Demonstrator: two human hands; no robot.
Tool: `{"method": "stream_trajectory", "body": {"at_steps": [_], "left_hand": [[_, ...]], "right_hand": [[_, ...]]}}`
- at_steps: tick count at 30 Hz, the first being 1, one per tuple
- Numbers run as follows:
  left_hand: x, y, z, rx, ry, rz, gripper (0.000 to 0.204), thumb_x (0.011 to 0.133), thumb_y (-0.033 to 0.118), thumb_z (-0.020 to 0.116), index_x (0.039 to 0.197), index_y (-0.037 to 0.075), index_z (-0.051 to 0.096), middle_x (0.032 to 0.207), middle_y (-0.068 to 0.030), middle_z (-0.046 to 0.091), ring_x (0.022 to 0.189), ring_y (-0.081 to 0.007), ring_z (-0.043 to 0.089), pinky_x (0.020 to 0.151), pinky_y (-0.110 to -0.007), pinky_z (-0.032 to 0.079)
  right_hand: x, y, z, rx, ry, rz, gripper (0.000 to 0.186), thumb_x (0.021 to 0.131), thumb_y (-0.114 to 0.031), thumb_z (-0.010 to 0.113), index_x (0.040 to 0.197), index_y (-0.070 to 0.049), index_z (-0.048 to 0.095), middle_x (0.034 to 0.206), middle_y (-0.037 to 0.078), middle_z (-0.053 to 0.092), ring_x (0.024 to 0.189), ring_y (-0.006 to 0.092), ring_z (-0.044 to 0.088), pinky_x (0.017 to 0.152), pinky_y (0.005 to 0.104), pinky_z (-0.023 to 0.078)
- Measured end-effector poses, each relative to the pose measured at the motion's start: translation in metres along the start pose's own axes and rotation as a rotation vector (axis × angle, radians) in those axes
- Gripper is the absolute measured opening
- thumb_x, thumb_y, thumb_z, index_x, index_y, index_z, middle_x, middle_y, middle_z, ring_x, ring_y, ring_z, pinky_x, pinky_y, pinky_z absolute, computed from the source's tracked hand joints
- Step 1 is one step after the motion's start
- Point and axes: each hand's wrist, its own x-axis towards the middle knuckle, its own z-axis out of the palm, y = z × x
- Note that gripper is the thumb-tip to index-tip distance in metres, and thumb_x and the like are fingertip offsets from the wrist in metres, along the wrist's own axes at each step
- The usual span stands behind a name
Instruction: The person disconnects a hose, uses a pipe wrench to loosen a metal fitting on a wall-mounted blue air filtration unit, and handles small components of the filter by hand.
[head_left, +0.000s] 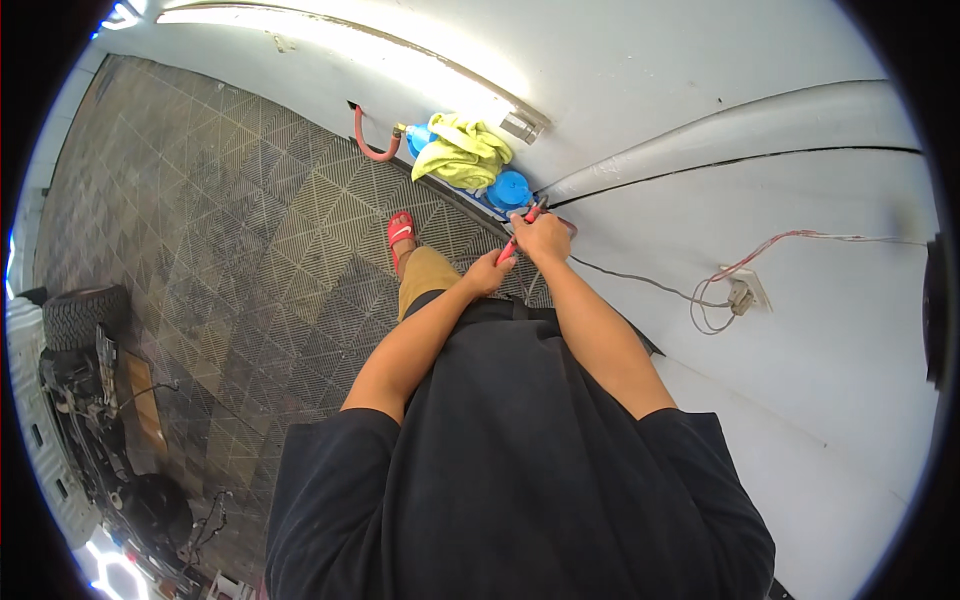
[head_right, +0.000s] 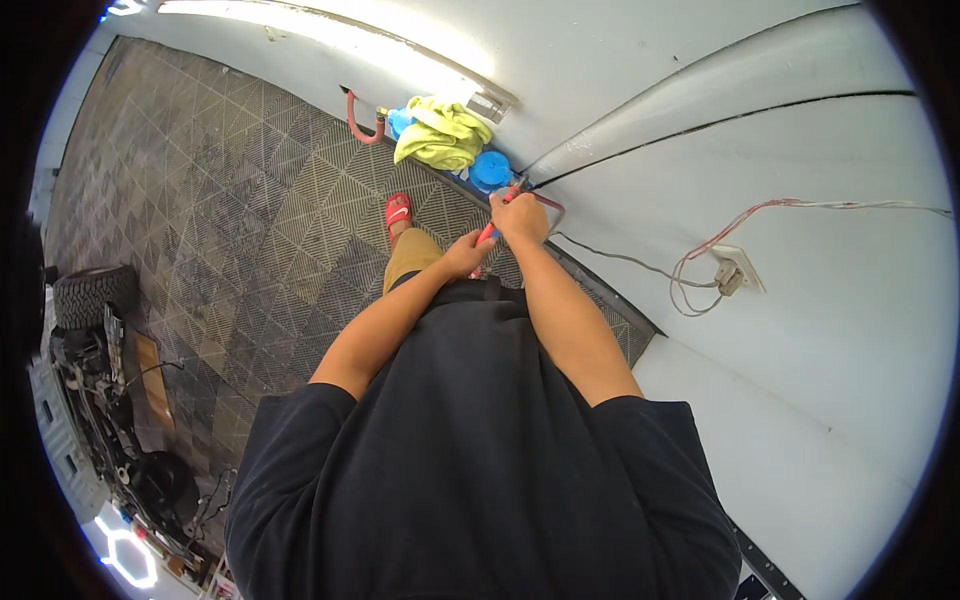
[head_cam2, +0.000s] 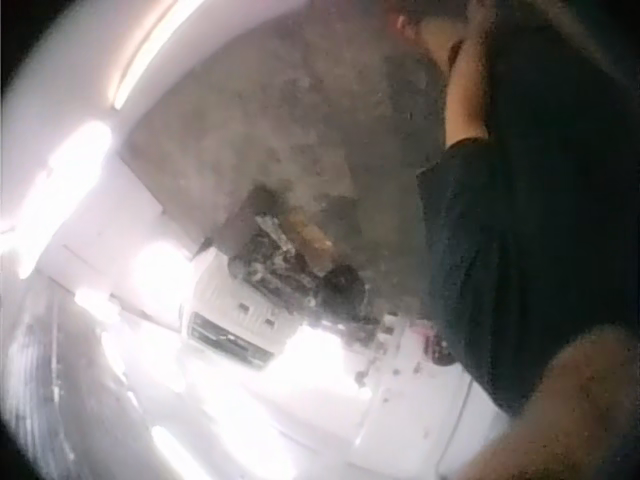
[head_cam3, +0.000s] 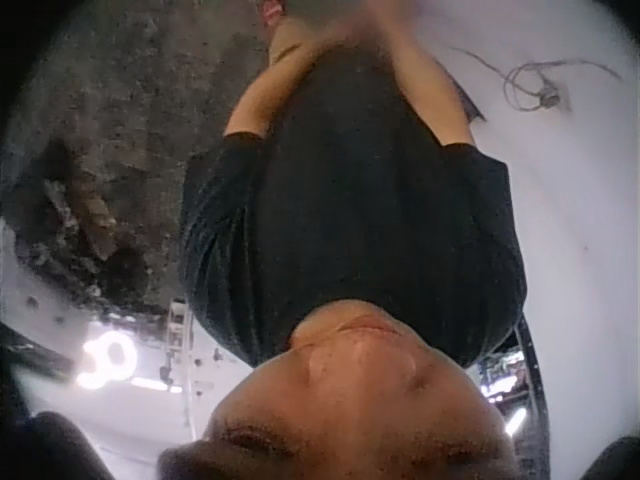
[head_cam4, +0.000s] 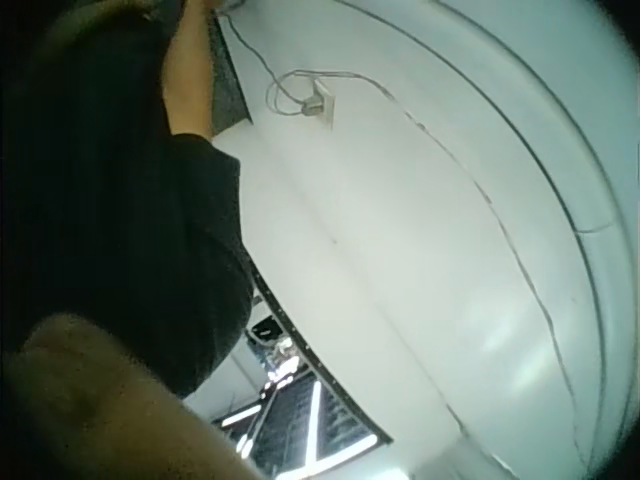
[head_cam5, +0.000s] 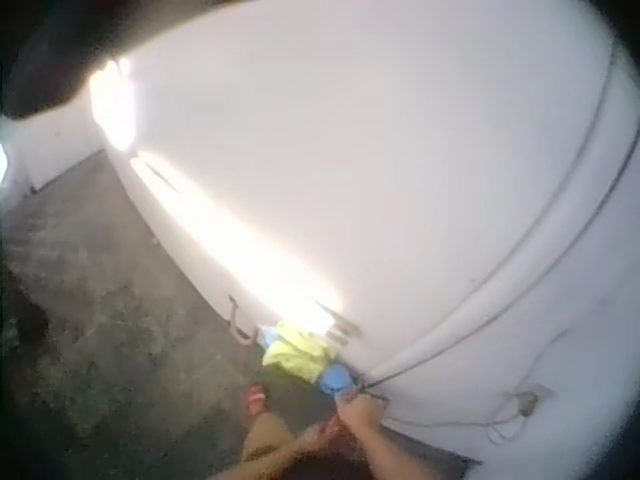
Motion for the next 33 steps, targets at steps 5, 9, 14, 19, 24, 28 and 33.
{"method": "stream_trajectory", "body": {"at_steps": [5, 9, 14, 19, 24, 28, 33], "left_hand": [[-0.002, -0.004, -0.002, 0.039, 0.037, 0.128, 0.042, 0.098, 0.041, 0.063, 0.113, 0.002, 0.061, 0.089, -0.0153, 0.065, 0.081, -0.027, 0.064, 0.076, -0.04, 0.049], [0.0, -0.014, 0.002, 0.042, 0.126, 0.28, 0.041, 0.099, 0.04, 0.063, 0.115, 0.002, 0.059, 0.082, -0.0118, 0.061, 0.075, -0.0235, 0.063, 0.07, -0.04, 0.05], [-0.008, -0.003, 0.009, -0.074, 0.054, 0.204, 0.047, 0.099, 0.042, 0.063, 0.125, 0.002, 0.059, 0.099, -0.0165, 0.067, 0.095, -0.0268, 0.065, 0.087, -0.041, 0.049], [-0.008, -0.01, 0.009, -0.039, 0.088, 0.261, 0.05, 0.1, 0.039, 0.064, 0.133, 0.003, 0.057, 0.1, -0.0119, 0.068, 0.088, -0.0231, 0.064, 0.08, -0.038, 0.051], [-0.003, -0.008, 0.004, -0.263, -0.08, 0.107, 0.05, 0.1, 0.037, 0.065, 0.138, 0.007, 0.053, 0.082, -0.002, 0.059, 0.059, -0.011, 0.049, 0.052, -0.031, 0.039], [0.001, -0.009, 0.004, -0.238, -0.068, 0.145, 0.052, 0.099, 0.033, 0.066, 0.142, 0.009, 0.049, 0.074, 0.0011, 0.054, 0.052, -0.0083, 0.042, 0.045, -0.029, 0.033], [-0.007, 0.002, -0.004, -0.281, -0.213, 0.005, 0.044, 0.099, 0.029, 0.066, 0.136, 0.011, 0.049, 0.074, 0.0012, 0.052, 0.052, -0.0085, 0.043, 0.045, -0.027, 0.034]], "right_hand": [[0.011, 0.018, 0.004, 0.022, -0.027, -0.078, 0.06, 0.081, -0.06, 0.071, 0.099, -0.003, 0.078, 0.102, 0.024, 0.074, 0.101, 0.0372, 0.072, 0.087, 0.0456, 0.055], [0.018, 0.015, 0.01, -0.065, -0.087, -0.081, 0.059, 0.084, -0.057, 0.069, 0.108, -0.004, 0.076, 0.11, 0.024, 0.073, 0.107, 0.0387, 0.07, 0.092, 0.0473, 0.054], [0.055, 0.064, 0.038, 0.011, -0.055, -0.238, 0.054, 0.091, -0.052, 0.066, 0.089, 0.0, 0.077, 0.087, 0.018, 0.075, 0.075, 0.0252, 0.073, 0.07, 0.0399, 0.054], [0.044, 0.067, 0.043, 0.291, -0.095, -0.305, 0.055, 0.094, -0.052, 0.064, 0.081, 0.0, 0.075, 0.067, 0.011, 0.069, 0.057, 0.0193, 0.064, 0.056, 0.0349, 0.049], [0.031, 0.048, 0.021, 0.056, -0.115, -0.206, 0.059, 0.093, -0.055, 0.058, 0.091, 0.0, 0.077, 0.091, 0.026, 0.073, 0.094, 0.0407, 0.071, 0.086, 0.0474, 0.053], [0.04, 0.05, 0.029, 0.083, -0.032, -0.188, 0.059, 0.09, -0.055, 0.064, 0.074, 0.001, 0.074, 0.067, 0.013, 0.07, 0.062, 0.0235, 0.067, 0.062, 0.0398, 0.052], [0.047, 0.062, 0.035, -0.004, 0.013, -0.21, 0.059, 0.087, -0.055, 0.062, 0.078, 0.002, 0.075, 0.071, 0.016, 0.072, 0.071, 0.028, 0.071, 0.07, 0.0418, 0.053]]}}
